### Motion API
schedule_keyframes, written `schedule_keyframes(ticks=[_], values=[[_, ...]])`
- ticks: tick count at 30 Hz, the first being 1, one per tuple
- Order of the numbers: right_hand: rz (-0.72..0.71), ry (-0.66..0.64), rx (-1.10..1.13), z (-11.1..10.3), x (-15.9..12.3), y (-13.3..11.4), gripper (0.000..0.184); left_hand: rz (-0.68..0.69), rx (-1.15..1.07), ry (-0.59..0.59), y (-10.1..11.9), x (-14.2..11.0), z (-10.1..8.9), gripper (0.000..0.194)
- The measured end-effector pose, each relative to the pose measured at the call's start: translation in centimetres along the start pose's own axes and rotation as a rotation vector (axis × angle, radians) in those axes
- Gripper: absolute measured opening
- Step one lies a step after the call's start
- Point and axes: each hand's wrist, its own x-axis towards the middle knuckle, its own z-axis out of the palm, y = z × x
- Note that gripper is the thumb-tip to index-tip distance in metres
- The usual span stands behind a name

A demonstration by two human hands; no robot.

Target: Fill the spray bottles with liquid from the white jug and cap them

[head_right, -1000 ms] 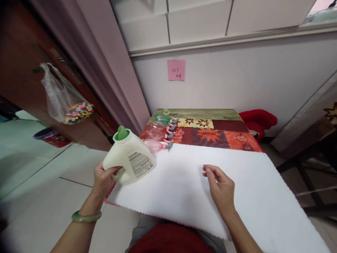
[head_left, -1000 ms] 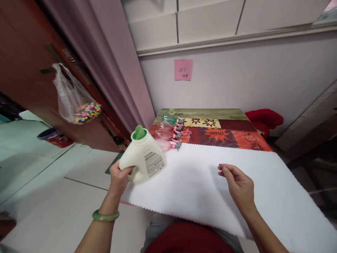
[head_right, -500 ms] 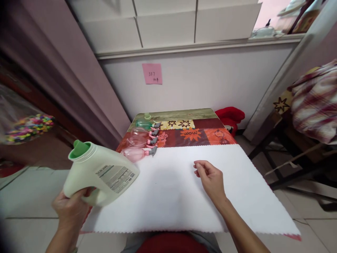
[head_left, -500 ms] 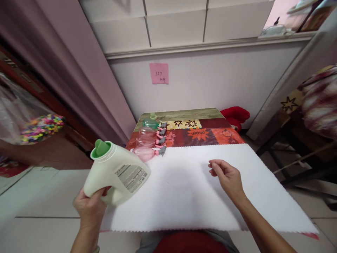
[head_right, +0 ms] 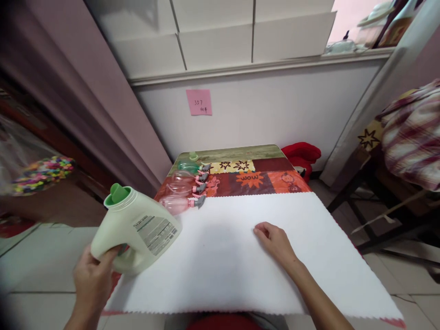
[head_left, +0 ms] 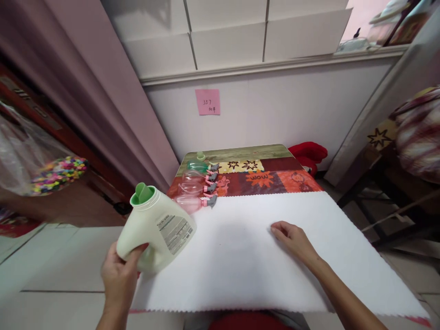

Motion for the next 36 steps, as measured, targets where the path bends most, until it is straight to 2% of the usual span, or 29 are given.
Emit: schedule_keyframes(ticks=[2, 3, 4, 5, 7, 9, 10, 13, 16, 19, 22, 28, 33, 36], values=[[0.004, -0.012, -0.028, -0.2, 0.2, -0.1, 0.035, 0.336, 0.065, 0.102, 2.1, -1.5, 0.2, 0.07], [0.003, -0.009, -0.022, -0.2, 0.3, -0.6, 0.035, 0.565, 0.068, 0.192, 3.5, -2.4, 0.7, 0.08], [-0.001, -0.003, 0.001, -0.2, 0.5, -1.3, 0.036, 0.741, 0.038, 0.21, 5.3, -3.5, 1.4, 0.079], [-0.012, 0.006, 0.042, -0.1, 0.7, -2.4, 0.038, 0.812, -0.008, 0.097, 7.3, -4.6, 2.4, 0.07], [-0.057, 0.02, 0.18, 0.2, 1.3, -5.1, 0.046, 0.874, -0.089, -0.278, 11.5, -6.4, 5.1, 0.041], [-0.113, 0.033, 0.332, 0.6, 2.2, -8.2, 0.055, 0.745, -0.243, -0.487, 15.6, -7.3, 8.4, 0.012], [-0.138, 0.049, 0.382, 0.8, 2.7, -9.8, 0.059, 0.62, -0.309, -0.568, 17.4, -7.4, 10.1, 0.009], [-0.162, 0.047, 0.511, 0.8, 4.4, -13.7, 0.072, 0.11, -0.552, -0.788, 21.5, -6.6, 14.5, 0.037], [-0.128, -0.017, 0.666, 0.2, 5.9, -16.0, 0.078, -0.122, -0.638, -0.941, 23.8, -5.4, 17.6, 0.073], [-0.1, -0.046, 0.707, -0.3, 6.8, -17.1, 0.08, -0.301, -0.666, -1.005, 24.8, -5.0, 19.5, 0.089], [-0.085, -0.061, 0.667, -0.4, 7.3, -17.2, 0.08, -0.312, -0.654, -0.981, 24.9, -5.0, 20.5, 0.088], [-0.086, -0.005, 0.599, 0.1, 8.0, -16.8, 0.08, -0.304, -0.646, -0.962, 24.3, -5.0, 21.6, 0.084], [-0.079, 0.003, 0.626, 0.2, 8.3, -17.2, 0.08, -0.271, -0.625, -0.965, 24.2, -4.5, 22.1, 0.084], [-0.072, -0.032, 0.65, 0.5, 8.2, -16.7, 0.077, -0.226, -0.581, -0.976, 23.1, -4.8, 21.9, 0.082]])
